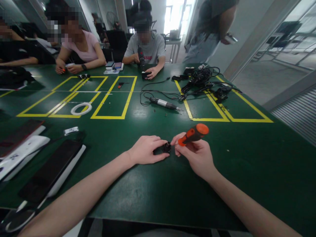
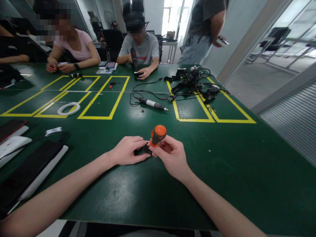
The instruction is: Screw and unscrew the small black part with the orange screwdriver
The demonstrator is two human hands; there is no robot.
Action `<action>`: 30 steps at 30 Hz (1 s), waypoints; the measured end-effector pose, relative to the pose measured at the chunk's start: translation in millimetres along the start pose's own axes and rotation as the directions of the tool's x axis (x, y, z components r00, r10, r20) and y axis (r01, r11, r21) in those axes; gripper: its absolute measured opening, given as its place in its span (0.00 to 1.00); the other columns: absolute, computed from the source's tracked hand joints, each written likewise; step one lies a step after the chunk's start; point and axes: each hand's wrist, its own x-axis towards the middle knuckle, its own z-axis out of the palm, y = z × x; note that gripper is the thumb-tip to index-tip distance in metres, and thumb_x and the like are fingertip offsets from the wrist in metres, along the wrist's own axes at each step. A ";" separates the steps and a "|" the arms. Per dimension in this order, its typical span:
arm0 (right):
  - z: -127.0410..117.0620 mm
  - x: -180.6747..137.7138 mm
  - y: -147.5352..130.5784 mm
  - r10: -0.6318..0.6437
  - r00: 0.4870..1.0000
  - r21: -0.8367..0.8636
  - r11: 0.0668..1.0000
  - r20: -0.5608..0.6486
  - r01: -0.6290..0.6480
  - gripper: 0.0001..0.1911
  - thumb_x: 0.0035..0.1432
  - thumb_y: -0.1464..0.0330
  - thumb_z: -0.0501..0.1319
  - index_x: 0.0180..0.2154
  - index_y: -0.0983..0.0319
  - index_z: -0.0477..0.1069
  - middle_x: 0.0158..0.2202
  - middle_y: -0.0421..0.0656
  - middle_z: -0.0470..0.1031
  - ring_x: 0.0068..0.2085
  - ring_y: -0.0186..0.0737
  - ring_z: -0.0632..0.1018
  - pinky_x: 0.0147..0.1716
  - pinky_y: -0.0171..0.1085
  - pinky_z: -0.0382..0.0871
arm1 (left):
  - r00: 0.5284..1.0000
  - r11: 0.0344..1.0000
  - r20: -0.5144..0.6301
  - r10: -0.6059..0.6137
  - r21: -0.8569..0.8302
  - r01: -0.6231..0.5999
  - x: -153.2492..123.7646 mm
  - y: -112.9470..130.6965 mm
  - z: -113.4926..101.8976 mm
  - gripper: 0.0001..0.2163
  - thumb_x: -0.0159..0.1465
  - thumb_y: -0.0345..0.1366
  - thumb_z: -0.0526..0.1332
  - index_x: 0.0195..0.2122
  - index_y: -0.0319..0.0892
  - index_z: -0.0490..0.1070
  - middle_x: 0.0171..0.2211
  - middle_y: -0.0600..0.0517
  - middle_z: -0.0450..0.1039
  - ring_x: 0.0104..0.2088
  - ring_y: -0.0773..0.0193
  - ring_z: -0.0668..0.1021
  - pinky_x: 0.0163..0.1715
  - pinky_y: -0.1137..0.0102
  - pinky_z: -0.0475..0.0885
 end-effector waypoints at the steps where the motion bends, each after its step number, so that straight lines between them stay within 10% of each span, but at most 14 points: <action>1: -0.4 0.3 -0.3 -0.006 1.000 -0.005 1.000 0.012 0.006 0.17 0.60 0.55 0.72 0.29 0.60 0.76 0.26 0.41 0.76 0.24 0.35 0.74 0.24 0.36 0.73 | 1.000 1.000 -0.002 0.000 0.003 0.000 0.0 0.0 0.0 0.13 0.71 0.47 0.61 0.40 0.42 0.75 0.31 0.52 0.74 0.32 0.63 0.77 0.31 0.70 0.66; 30: -1.7 0.0 -3.8 -0.023 0.999 -0.023 0.999 0.031 0.024 0.17 0.63 0.54 0.69 0.31 0.59 0.76 0.23 0.39 0.73 0.22 0.36 0.73 0.23 0.37 0.72 | 1.000 1.000 0.019 -0.007 0.020 0.007 1.2 0.3 2.5 0.16 0.71 0.50 0.59 0.48 0.42 0.76 0.33 0.51 0.76 0.36 0.61 0.80 0.35 0.68 0.70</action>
